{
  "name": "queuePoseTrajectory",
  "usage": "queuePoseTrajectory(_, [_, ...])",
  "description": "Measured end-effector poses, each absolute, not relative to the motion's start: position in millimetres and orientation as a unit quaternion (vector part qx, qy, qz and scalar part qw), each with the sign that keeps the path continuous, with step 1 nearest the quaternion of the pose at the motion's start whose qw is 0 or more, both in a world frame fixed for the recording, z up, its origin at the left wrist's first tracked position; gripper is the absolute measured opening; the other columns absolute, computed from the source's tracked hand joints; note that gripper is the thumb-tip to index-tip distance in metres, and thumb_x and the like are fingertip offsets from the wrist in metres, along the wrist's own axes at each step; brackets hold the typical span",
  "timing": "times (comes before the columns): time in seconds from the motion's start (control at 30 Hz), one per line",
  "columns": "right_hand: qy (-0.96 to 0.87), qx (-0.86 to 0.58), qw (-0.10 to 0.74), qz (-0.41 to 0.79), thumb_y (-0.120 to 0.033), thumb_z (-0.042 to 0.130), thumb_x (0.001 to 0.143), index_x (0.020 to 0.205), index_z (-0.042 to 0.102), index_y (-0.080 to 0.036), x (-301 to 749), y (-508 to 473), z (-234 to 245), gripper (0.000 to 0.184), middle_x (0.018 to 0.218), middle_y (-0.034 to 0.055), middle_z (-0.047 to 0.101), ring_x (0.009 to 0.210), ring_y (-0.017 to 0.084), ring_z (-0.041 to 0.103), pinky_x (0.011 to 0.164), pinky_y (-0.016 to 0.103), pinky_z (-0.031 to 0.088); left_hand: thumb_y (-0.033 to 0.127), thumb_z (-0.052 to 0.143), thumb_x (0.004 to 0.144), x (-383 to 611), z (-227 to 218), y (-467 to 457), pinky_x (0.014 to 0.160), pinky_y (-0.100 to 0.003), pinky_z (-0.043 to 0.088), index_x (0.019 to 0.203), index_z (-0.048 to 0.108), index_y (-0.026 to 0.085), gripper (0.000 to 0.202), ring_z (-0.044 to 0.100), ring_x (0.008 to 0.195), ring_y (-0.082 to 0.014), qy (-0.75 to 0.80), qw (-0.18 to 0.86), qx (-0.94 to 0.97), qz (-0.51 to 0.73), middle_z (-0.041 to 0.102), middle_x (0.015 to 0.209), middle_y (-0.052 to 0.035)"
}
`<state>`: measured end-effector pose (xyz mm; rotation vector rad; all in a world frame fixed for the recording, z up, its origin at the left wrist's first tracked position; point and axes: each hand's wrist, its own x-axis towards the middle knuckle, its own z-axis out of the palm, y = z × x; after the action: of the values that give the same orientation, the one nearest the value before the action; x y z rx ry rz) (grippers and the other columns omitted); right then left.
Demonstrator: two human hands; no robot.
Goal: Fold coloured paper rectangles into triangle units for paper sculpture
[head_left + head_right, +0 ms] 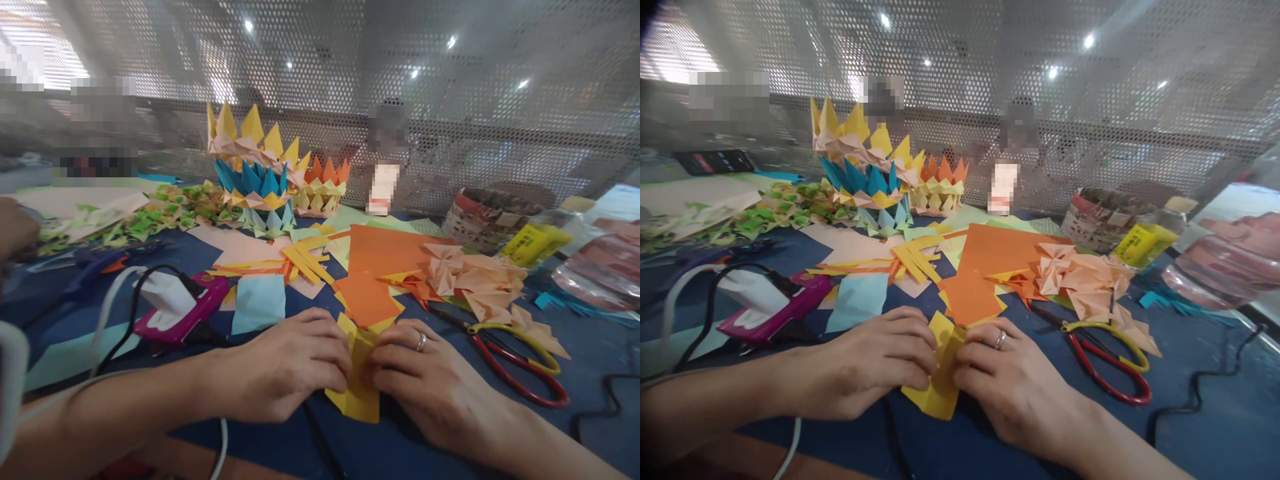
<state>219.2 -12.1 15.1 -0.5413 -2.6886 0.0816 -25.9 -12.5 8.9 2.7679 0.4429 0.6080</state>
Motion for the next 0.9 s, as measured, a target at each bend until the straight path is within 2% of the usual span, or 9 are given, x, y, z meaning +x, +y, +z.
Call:
queuePoseTrajectory(0.1, [-0.959,-0.191,0.209,0.024,-0.008,0.046,0.091,0.092,0.065,-0.021,220,-12,14,0.023,0.092,0.0024,0.071,0.095,0.018,0.059,0.091,0.035,0.039,-0.004,0.047,0.078,-26,13,-11,0.096,-0.038,0.039,0.094,0.063,0.017,0.031,0.057,0.102,-0.0201,0.149,0.142,0.958,0.199,0.069,0.099,-0.004])
queuePoseTrajectory(0.27, [-0.962,-0.176,0.184,0.097,-0.009,0.047,0.091,0.098,0.066,-0.018,218,-14,20,0.022,0.098,0.0047,0.07,0.094,0.018,0.058,0.089,0.034,0.042,-0.005,0.045,0.078,-27,19,-10,0.094,-0.038,0.04,0.094,0.066,0.02,0.036,0.06,0.097,-0.0193,0.142,0.179,0.957,0.177,0.069,0.099,-0.0042])
queuePoseTrajectory(0.47, [-0.947,-0.172,0.191,0.192,-0.014,0.058,0.091,0.086,0.068,-0.018,216,-9,15,0.011,0.09,0.0022,0.069,0.091,0.014,0.059,0.089,0.03,0.042,-0.003,0.046,0.084,-26,21,-10,0.088,-0.033,0.044,0.088,0.07,0.018,0.032,0.061,0.091,-0.0178,0.141,0.243,0.939,0.197,0.068,0.092,-0.0062])
queuePoseTrajectory(0.73, [-0.897,-0.286,0.212,0.263,-0.022,0.063,0.089,0.08,0.065,-0.019,206,-19,8,0.01,0.085,-0.0001,0.066,0.085,0.014,0.059,0.082,0.031,0.043,0.007,0.058,0.088,-23,11,-8,0.08,-0.026,0.043,0.093,0.068,0.016,0.014,0.06,0.084,-0.0153,0.214,0.3,0.901,0.229,0.069,0.085,-0.0033])
queuePoseTrajectory(0.9, [-0.88,-0.348,0.204,0.252,-0.023,0.066,0.086,0.077,0.06,-0.019,203,-23,5,0.012,0.082,-0.0001,0.063,0.082,0.017,0.057,0.076,0.033,0.042,0.007,0.062,0.086,-21,6,-8,0.074,-0.023,0.043,0.079,0.064,0.015,0.011,0.059,0.078,-0.0128,0.266,0.322,0.872,0.256,0.065,0.078,-0.0002])
